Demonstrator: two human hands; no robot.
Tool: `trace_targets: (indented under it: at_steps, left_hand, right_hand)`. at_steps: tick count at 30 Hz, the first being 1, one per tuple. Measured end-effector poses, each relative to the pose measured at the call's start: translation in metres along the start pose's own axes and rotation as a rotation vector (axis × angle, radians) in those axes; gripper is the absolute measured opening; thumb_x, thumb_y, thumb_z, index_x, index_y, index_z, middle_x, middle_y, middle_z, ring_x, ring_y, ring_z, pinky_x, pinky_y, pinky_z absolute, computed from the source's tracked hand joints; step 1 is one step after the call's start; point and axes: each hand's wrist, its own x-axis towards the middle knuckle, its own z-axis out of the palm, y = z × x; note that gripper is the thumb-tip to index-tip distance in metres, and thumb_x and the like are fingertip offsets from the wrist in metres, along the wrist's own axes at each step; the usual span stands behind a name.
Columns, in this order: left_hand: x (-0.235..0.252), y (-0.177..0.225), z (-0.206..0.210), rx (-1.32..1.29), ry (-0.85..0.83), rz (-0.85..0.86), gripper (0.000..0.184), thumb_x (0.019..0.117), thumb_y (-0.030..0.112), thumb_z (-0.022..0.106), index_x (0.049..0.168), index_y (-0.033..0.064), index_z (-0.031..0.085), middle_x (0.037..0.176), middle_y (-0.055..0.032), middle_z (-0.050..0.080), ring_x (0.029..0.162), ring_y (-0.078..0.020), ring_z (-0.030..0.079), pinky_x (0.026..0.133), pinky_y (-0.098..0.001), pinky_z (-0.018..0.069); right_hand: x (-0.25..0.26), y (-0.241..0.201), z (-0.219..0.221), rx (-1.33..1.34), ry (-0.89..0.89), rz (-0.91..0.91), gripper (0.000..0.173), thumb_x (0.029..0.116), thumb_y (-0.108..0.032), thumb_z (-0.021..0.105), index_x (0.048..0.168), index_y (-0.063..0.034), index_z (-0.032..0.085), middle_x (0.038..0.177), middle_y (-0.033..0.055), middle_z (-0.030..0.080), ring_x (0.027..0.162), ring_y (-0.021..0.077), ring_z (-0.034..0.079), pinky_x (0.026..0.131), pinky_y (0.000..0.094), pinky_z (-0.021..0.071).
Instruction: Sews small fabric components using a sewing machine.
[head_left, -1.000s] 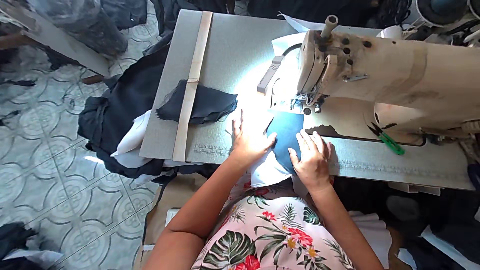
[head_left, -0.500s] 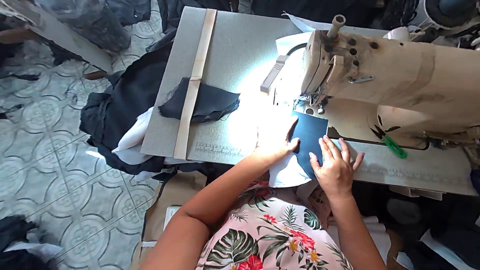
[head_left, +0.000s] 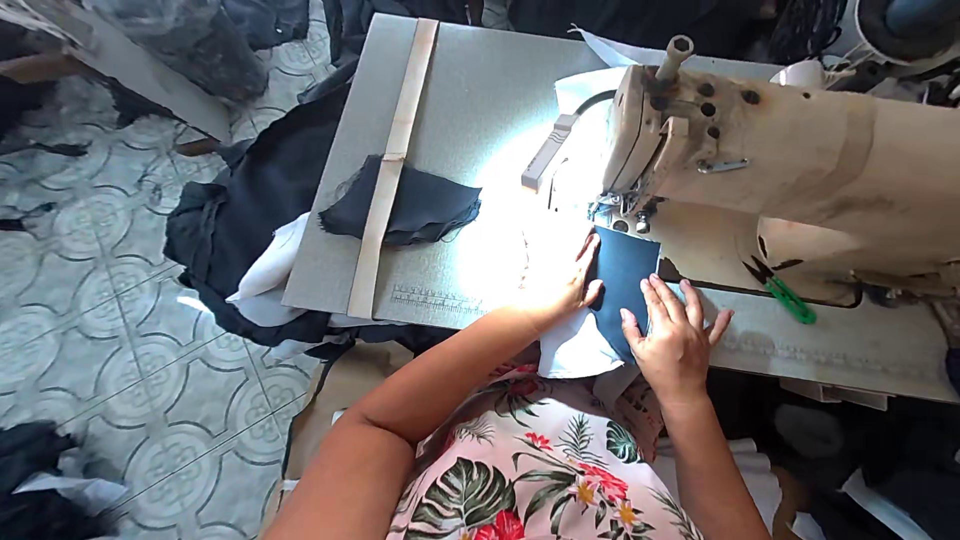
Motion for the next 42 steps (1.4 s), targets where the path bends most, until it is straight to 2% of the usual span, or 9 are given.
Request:
trace_targets:
  at_steps: [4,12,24,27,31,33,37,39,42]
  left_hand:
    - [0.003,-0.006,0.007,0.017,0.002,0.033,0.065,0.1001,0.038,0.051,0.153,0.0002,0.044,0.160,-0.0159,0.043,0.146,-0.0312,0.044,0.116,-0.0552,0.0359]
    - [0.005,-0.013,0.013,0.021,0.123,0.005,0.065,0.0970,0.045,0.052,0.152,0.0102,0.050,0.158,-0.0186,0.044,0.142,-0.0361,0.046,0.113,-0.0584,0.0365]
    - [0.012,-0.020,0.020,0.000,0.139,-0.004,0.065,0.0977,0.047,0.049,0.153,0.0132,0.049,0.159,-0.0180,0.042,0.143,-0.0358,0.046,0.113,-0.0578,0.0362]
    - [0.009,-0.019,0.014,-0.057,0.120,0.001,0.070,0.0987,0.049,0.051,0.157,0.0101,0.043,0.160,-0.0187,0.042,0.145,-0.0340,0.045,0.115,-0.0564,0.0353]
    - [-0.005,-0.010,-0.008,-0.079,0.046,-0.037,0.071,0.0949,0.049,0.065,0.148,0.0042,0.052,0.149,-0.0195,0.054,0.131,-0.0351,0.058,0.104,-0.0562,0.0478]
    - [-0.008,-0.012,-0.005,-0.076,0.062,-0.036,0.071,0.0929,0.050,0.067,0.145,0.0048,0.055,0.148,-0.0195,0.054,0.129,-0.0357,0.059,0.103,-0.0573,0.0481]
    - [-0.005,-0.018,0.002,-0.059,0.110,-0.031,0.072,0.0922,0.054,0.066,0.148,0.0091,0.055,0.151,-0.0169,0.053,0.135,-0.0352,0.055,0.109,-0.0621,0.0400]
    - [-0.002,-0.020,0.001,-0.043,0.119,-0.011,0.070,0.0937,0.052,0.064,0.146,0.0068,0.055,0.150,-0.0177,0.054,0.132,-0.0345,0.057,0.106,-0.0574,0.0450]
    - [0.003,-0.028,0.001,0.011,0.208,0.097,0.057,0.0943,0.052,0.062,0.124,0.0038,0.069,0.132,-0.0204,0.065,0.115,-0.0344,0.068,0.091,-0.0523,0.0557]
  right_hand:
    - [0.002,0.000,0.001,-0.009,0.003,-0.004,0.052,0.0984,-0.049,0.053,0.135,-0.0160,0.069,0.143,0.0009,0.065,0.142,0.0388,0.049,0.109,0.0819,0.0182]
    - [0.008,0.000,0.004,-0.021,0.008,-0.005,0.052,0.0990,-0.049,0.052,0.136,-0.0166,0.068,0.143,-0.0004,0.064,0.143,0.0363,0.048,0.110,0.0808,0.0180]
    - [0.010,0.000,0.008,0.003,0.019,0.016,0.051,0.0995,-0.049,0.052,0.137,-0.0181,0.067,0.144,-0.0005,0.063,0.144,0.0364,0.047,0.110,0.0807,0.0179]
    - [0.014,0.000,0.010,-0.001,0.028,0.013,0.051,0.0994,-0.048,0.052,0.138,-0.0183,0.067,0.145,-0.0005,0.062,0.144,0.0369,0.047,0.110,0.0804,0.0178]
    - [0.019,0.000,0.011,0.006,0.020,0.020,0.051,0.0994,-0.047,0.053,0.139,-0.0188,0.066,0.146,-0.0012,0.062,0.145,0.0370,0.045,0.110,0.0808,0.0172]
    - [0.020,0.000,0.011,0.004,0.021,0.018,0.051,0.0993,-0.047,0.053,0.139,-0.0186,0.066,0.146,-0.0015,0.062,0.145,0.0364,0.045,0.110,0.0809,0.0173]
    - [0.028,0.001,0.010,0.015,0.004,0.014,0.051,0.0993,-0.046,0.053,0.139,-0.0169,0.066,0.147,0.0006,0.061,0.145,0.0374,0.045,0.110,0.0821,0.0169]
    - [0.035,0.001,0.010,0.033,-0.006,0.016,0.051,0.0993,-0.045,0.055,0.140,-0.0158,0.065,0.147,0.0019,0.061,0.146,0.0383,0.044,0.110,0.0819,0.0160]
    - [0.047,0.002,0.014,0.027,-0.015,0.015,0.051,0.0993,-0.046,0.056,0.140,-0.0161,0.065,0.147,0.0024,0.060,0.146,0.0382,0.043,0.111,0.0813,0.0161]
